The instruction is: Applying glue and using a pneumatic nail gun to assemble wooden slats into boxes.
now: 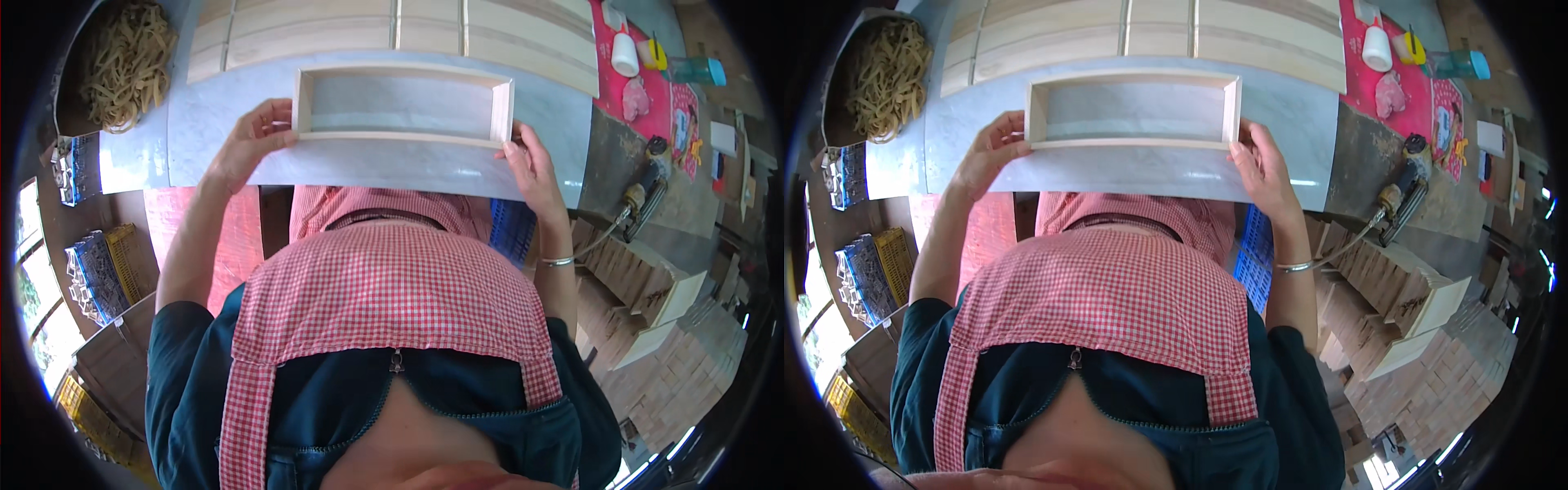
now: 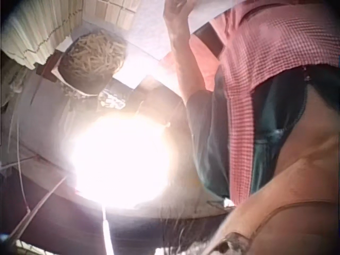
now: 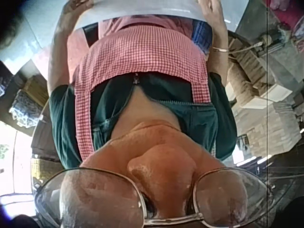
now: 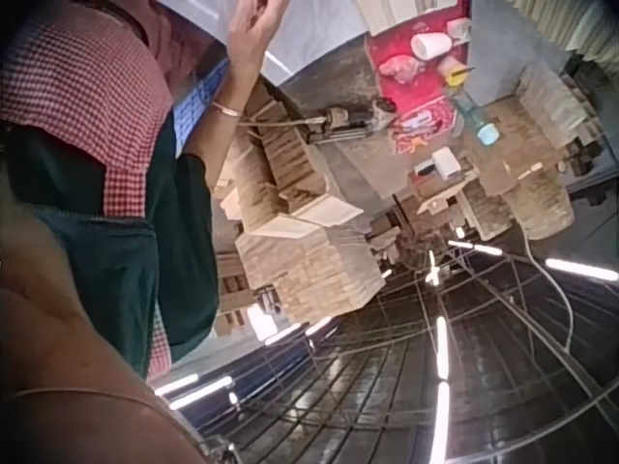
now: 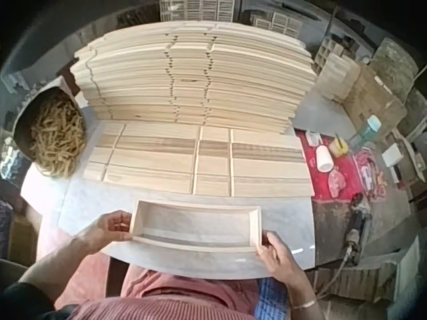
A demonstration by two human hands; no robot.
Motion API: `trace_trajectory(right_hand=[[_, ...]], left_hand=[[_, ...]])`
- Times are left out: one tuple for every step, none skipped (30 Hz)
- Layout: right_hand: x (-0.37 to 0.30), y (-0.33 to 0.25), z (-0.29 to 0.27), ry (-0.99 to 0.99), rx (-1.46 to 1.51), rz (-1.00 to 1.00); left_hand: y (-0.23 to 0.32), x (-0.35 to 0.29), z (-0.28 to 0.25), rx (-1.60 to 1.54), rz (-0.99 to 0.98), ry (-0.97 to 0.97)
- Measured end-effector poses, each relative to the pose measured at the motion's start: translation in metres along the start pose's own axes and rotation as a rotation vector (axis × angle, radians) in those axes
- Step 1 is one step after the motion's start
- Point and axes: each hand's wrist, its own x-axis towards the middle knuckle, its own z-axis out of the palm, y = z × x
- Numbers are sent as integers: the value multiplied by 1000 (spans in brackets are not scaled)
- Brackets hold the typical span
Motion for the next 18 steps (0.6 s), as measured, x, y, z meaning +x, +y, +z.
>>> trace_trajectory(right_hand=[[0,2,4,22,-35,-23],[2,0,6,43,-70,-47],[2,-2,5,50,-67,-63],[1,-7,2,71,-16,-80],[-3,-13,-3,88,33,-86],[-7,-18,-7,105,81,-91],[-11,-22,-10,121,129,-94],[-11,-24,-13,124,126,-89],[-6,-24,-16,101,27,-68],[6,-22,-21,79,-68,-50],[17,-21,-24,51,-162,-30],[20,-20,-26,23,-254,-9],[23,-19,-26,27,-253,-7],[24,-14,-24,25,-230,16],[25,-8,-20,23,-207,37],[27,-2,-17,21,-183,59],[28,2,-14,19,-158,82],[25,3,-14,20,-156,90]], left_hand=[[-4,-3,4,-20,9,49],[-4,-6,3,-42,19,98],[-2,-8,1,-33,34,99],[0,-11,-3,-66,42,102],[0,-17,-6,-103,41,102],[-1,-22,-8,-142,38,102],[-2,-25,-9,-182,34,101],[-4,-26,-7,-184,30,96],[-7,-24,-6,-218,17,95],[-7,-18,-6,-248,6,95],[-6,-15,-5,-277,-8,100],[-5,-15,-4,-307,-24,104],[-7,-14,-3,-305,-25,101],[-12,-13,0,-255,2,113],[-20,-12,4,-205,32,127],[-27,-11,7,-155,60,139],[-30,-11,10,-104,87,151],[-30,-13,12,-104,80,147]])
